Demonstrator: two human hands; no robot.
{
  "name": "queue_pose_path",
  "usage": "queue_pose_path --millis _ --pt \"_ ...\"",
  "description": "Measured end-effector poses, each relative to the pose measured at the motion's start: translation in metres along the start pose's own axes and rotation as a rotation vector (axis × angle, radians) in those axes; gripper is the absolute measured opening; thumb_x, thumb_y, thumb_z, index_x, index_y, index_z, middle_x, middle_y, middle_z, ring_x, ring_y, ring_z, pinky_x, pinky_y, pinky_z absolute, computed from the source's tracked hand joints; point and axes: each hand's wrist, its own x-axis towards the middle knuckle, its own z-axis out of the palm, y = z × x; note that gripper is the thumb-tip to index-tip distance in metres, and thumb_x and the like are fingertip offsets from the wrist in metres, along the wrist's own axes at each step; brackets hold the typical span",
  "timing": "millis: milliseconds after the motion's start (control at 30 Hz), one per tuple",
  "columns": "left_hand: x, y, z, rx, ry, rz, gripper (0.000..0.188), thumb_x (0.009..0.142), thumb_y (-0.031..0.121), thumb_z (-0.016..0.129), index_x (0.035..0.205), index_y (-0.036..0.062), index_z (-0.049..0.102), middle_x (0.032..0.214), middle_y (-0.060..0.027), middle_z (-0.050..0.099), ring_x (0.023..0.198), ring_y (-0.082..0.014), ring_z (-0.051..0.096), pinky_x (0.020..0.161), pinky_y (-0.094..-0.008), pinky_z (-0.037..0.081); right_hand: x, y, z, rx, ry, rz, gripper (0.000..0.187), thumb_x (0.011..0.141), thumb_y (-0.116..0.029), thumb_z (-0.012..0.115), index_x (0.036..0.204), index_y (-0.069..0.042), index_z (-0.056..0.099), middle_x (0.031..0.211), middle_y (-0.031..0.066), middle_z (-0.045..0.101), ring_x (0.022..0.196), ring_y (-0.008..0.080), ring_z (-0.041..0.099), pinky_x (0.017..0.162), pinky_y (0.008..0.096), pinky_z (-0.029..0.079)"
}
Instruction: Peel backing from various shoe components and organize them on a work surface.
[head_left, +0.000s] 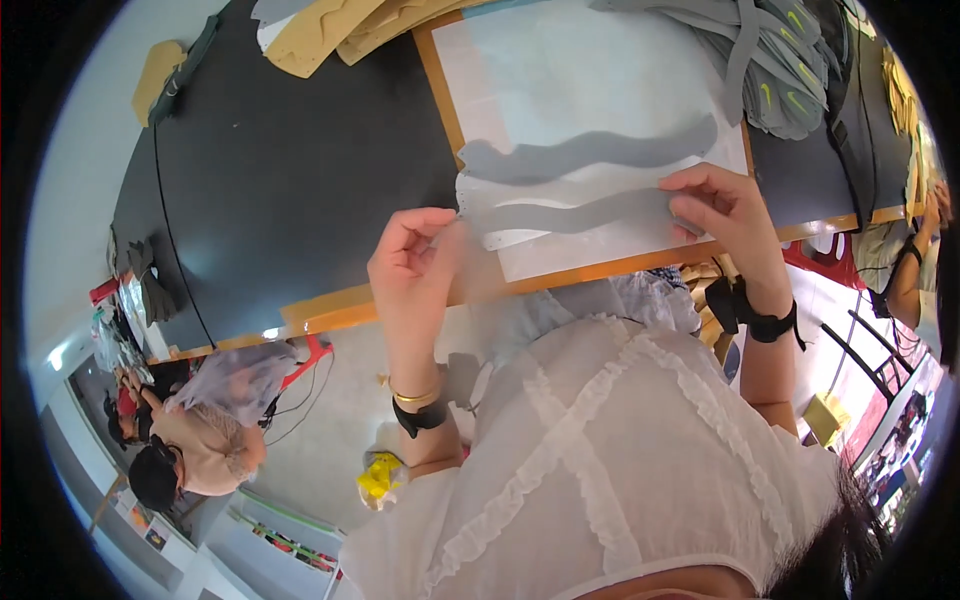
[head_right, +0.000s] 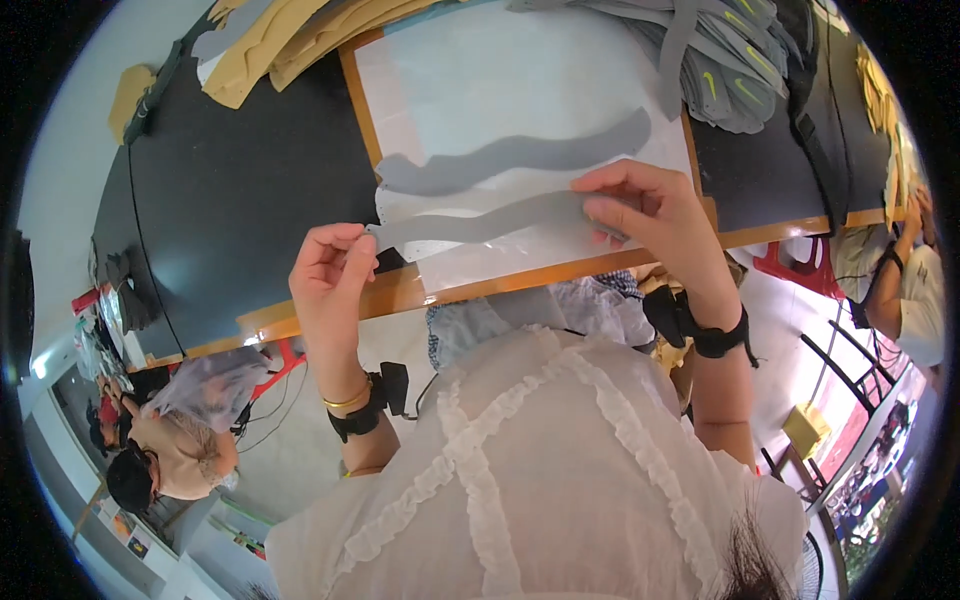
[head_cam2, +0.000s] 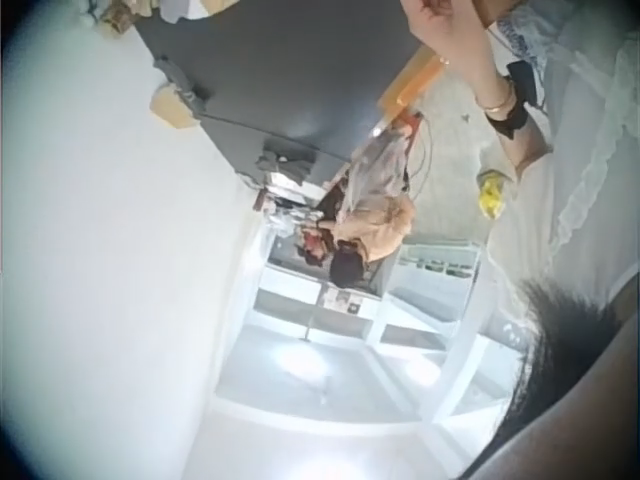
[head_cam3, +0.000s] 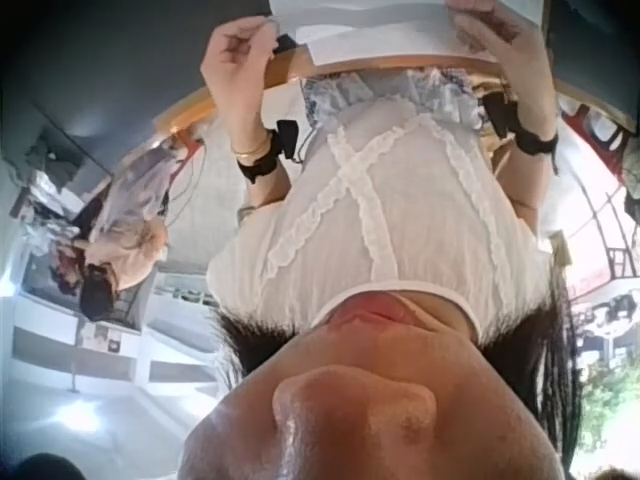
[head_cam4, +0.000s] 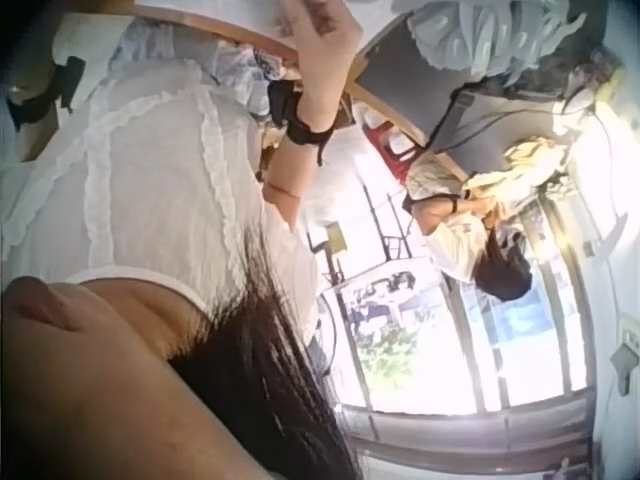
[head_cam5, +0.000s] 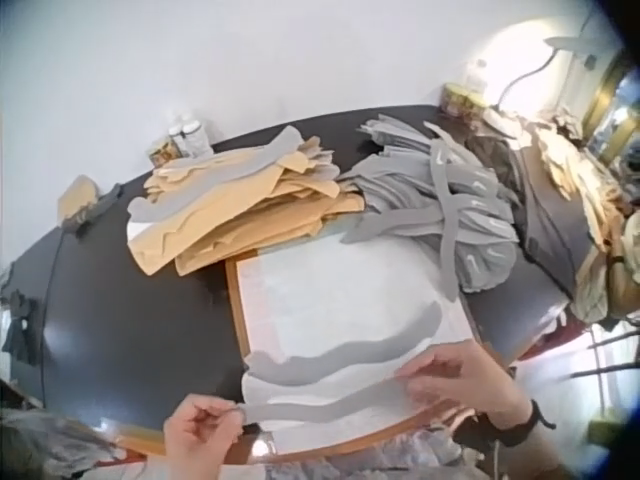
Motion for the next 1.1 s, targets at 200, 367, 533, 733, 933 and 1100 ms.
queue_pose_path --millis 200,367,533,733,933,1100 --pt "0.011 0.0 0.019 0.346 0.046 0.099 0.014 0.085 0.009 0.072 0.096 0.001 0.068 0.08 0.0016 0.061 0.068 -0.0042 0.048 0.061 -0.0188 0.039 0.008 0.012 0.006 -0.253 0.354 -0.16 0.012 0.085 -0.008 0.071 0.094 -0.001 0.069 0.076 0.0003 0.064 0.067 0.0053 0.056 0.057 0.0205 0.042" --pt "0.014 0.0 0.025 0.469 0.072 0.162 0.014 0.084 0.011 0.073 0.095 0.0028 0.07 0.076 0.0037 0.059 0.066 -0.0042 0.045 0.06 -0.0183 0.035 0.016 0.011 0.012 -0.452 0.529 -0.304 0.013 0.079 -0.008 0.075 0.085 0.0 0.066 0.072 0.0008 0.062 0.062 0.0062 0.05 0.056 0.0225 0.04" --pt "0.016 -0.003 0.022 0.512 0.103 0.153 0.015 0.086 0.014 0.072 0.097 0.0036 0.07 0.079 0.0037 0.063 0.068 -0.0038 0.049 0.06 -0.0194 0.035 0.018 0.01 0.017 -0.438 0.504 -0.334 0.012 0.079 -0.007 0.075 0.084 -0.001 0.066 0.07 0.0008 0.06 0.058 0.007 0.045 0.054 0.0222 0.039" --pt "0.017 -0.006 0.022 0.52 0.083 0.176 0.016 0.088 0.015 0.07 0.099 0.0039 0.071 0.079 0.0031 0.065 0.068 -0.0039 0.05 0.06 -0.0199 0.035 0.018 0.008 0.014 -0.455 0.514 -0.327 0.012 0.079 -0.006 0.076 0.084 -0.001 0.066 0.068 0.0004 0.06 0.059 0.0062 0.047 0.054 0.0216 0.039" --pt "0.019 -0.004 0.021 0.524 0.089 0.174 0.016 0.088 0.016 0.07 0.099 0.004 0.071 0.079 0.0032 0.064 0.069 -0.004 0.05 0.061 -0.0196 0.034 0.021 0.01 0.012 -0.457 0.5 -0.318 0.012 0.079 -0.006 0.075 0.085 -0.001 0.067 0.069 0.0004 0.06 0.059 0.0063 0.047 0.056 0.0219 0.04" --pt "0.017 -0.003 0.02 0.5 0.106 0.167 0.014 0.089 0.01 0.067 0.101 0.0026 0.07 0.087 -0.0004 0.066 0.076 -0.0064 0.055 0.069 -0.0208 0.041 0.016 0.008 0.013 -0.397 0.495 -0.345 0.012 0.08 -0.006 0.075 0.089 -0.001 0.068 0.073 0.0007 0.061 0.063 0.0071 0.05 0.059 0.0222 0.041"
